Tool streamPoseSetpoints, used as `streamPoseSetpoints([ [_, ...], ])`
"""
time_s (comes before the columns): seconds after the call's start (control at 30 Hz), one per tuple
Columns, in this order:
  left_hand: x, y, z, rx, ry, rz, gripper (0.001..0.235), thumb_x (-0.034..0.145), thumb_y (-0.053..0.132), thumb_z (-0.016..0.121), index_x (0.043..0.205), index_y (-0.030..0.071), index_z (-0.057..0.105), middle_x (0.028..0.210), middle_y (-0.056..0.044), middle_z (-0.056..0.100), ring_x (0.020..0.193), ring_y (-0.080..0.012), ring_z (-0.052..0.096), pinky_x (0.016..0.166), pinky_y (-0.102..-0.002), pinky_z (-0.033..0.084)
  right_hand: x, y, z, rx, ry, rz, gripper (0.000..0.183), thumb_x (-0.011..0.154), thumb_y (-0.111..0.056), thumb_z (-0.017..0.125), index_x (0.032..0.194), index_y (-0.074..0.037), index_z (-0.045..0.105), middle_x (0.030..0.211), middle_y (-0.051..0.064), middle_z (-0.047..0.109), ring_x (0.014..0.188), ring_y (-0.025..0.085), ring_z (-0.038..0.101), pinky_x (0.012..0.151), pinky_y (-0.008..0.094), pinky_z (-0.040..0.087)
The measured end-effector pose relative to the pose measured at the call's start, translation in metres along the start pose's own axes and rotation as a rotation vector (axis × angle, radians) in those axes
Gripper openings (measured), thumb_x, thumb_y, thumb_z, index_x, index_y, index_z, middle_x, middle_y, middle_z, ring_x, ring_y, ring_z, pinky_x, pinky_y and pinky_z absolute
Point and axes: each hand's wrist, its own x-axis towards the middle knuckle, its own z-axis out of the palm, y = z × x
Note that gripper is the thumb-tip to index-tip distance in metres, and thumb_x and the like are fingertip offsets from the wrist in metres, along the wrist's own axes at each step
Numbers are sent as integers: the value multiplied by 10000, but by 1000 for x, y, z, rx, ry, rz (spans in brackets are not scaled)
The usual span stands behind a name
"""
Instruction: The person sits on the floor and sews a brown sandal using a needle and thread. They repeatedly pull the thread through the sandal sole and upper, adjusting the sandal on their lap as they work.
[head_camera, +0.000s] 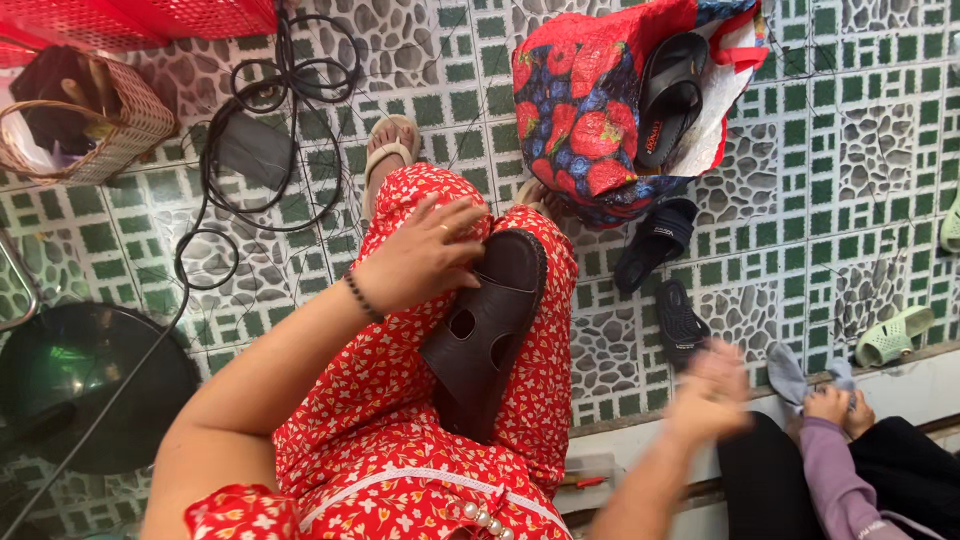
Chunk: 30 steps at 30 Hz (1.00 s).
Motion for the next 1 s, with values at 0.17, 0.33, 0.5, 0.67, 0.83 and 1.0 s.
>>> streamPoseSetpoints([
  [0.17,14,43,-45,-1055,32,-26,232,1013,253,608,979,97,776,1405,-199,590,1406,-411,459,1178,-552,292,-33,-133,75,432,-615,13,381,894,-189,745,1267,-125,697,1350,90,666,1204,305,638,999,438,522],
  [0.33,60,57,-25,-1473,-63,-10,230,1042,202,590,1151,46,721,1155,-137,706,975,-205,664,890,-371,535,-41,-137,74,1296,-707,233,129,924,-130,654,912,-11,703,1026,203,660,728,221,675,724,375,581],
  [0.5,125,31,11,-1402,54,-86,188,991,242,673,1118,123,744,829,-34,767,495,-34,591,544,-182,505,-53,-143,99,1472,-539,313,201,921,4,617,741,93,608,556,200,576,411,286,610,435,382,565],
  [0.67,138,10,42,-1677,312,-313,192,996,89,635,1125,-37,701,772,-175,745,443,-94,606,420,-183,466,-43,-139,104,1269,-577,684,271,1018,-137,572,825,51,607,631,204,611,511,286,701,501,395,615],
  [0.83,70,-17,-51,-1368,49,-529,228,1032,180,575,1053,-11,697,876,-178,725,637,-211,734,591,-292,602,-3,-98,51,928,-459,603,289,1093,-232,342,968,-61,539,799,149,624,504,152,567,562,247,510],
  [1.0,16,-61,-20,225,185,-271,241,889,229,814,1099,176,709,1180,-82,643,1119,-329,647,966,-437,474,-10,-115,44,814,-601,106,250,1022,-84,392,1136,-36,610,938,96,603,817,177,581,796,287,535],
])
